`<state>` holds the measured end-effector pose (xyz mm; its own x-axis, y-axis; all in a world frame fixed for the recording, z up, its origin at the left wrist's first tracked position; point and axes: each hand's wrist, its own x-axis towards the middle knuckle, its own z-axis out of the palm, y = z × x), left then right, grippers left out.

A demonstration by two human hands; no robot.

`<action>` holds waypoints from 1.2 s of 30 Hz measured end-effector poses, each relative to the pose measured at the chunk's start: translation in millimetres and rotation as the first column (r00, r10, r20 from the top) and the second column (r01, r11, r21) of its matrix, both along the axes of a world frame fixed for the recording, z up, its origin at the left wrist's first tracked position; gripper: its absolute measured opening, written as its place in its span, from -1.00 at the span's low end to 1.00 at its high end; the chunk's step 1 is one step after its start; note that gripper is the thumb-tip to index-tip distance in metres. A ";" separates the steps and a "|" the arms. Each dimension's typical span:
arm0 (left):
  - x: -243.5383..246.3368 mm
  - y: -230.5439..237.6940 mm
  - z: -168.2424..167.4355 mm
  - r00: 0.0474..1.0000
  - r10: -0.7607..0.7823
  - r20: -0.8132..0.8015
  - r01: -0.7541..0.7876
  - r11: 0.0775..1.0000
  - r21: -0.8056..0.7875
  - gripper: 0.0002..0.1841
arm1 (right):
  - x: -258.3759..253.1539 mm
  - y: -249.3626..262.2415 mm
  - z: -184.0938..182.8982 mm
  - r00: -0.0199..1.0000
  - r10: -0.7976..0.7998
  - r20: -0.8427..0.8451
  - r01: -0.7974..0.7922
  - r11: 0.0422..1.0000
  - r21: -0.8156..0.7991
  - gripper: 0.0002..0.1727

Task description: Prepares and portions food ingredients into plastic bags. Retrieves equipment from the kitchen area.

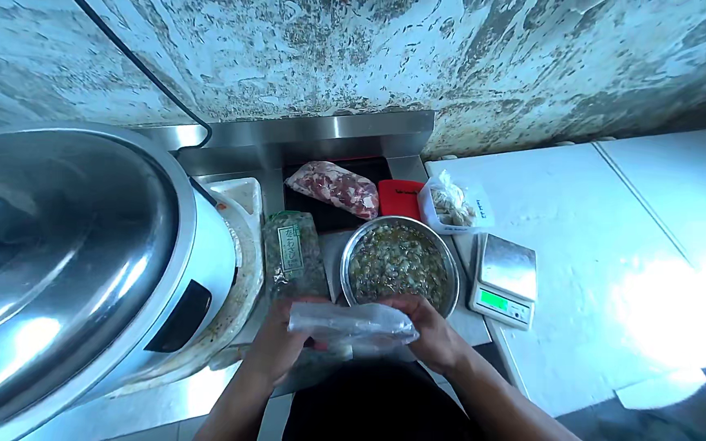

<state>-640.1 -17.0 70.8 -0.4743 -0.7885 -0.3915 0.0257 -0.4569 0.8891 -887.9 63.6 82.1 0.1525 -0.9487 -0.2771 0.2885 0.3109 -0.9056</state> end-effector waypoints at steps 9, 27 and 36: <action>-8.2 12.1 6.1 0.999 -0.013 -0.050 -0.007 0.929 -0.369 -0.75 | -6.7 8.0 20.9 0.965 -0.167 0.203 0.114 0.961 0.250 -0.69; -59.9 24.1 4.6 0.991 -0.131 0.039 0.134 0.882 -0.452 -0.73 | -58.2 56.7 4.7 0.965 -0.124 0.231 0.117 0.992 0.046 -0.48; -98.0 39.4 -11.9 0.946 -0.321 0.038 0.288 0.784 -0.550 -0.73 | -76.6 70.0 3.3 0.875 -0.477 0.080 0.428 0.841 0.332 -0.86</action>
<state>-738.1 22.5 58.8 -0.7336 -0.6737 0.0891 0.0234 0.1060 0.9941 -964.5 133.6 85.4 -0.2099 -0.7995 -0.5628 0.5900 0.3555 -0.7250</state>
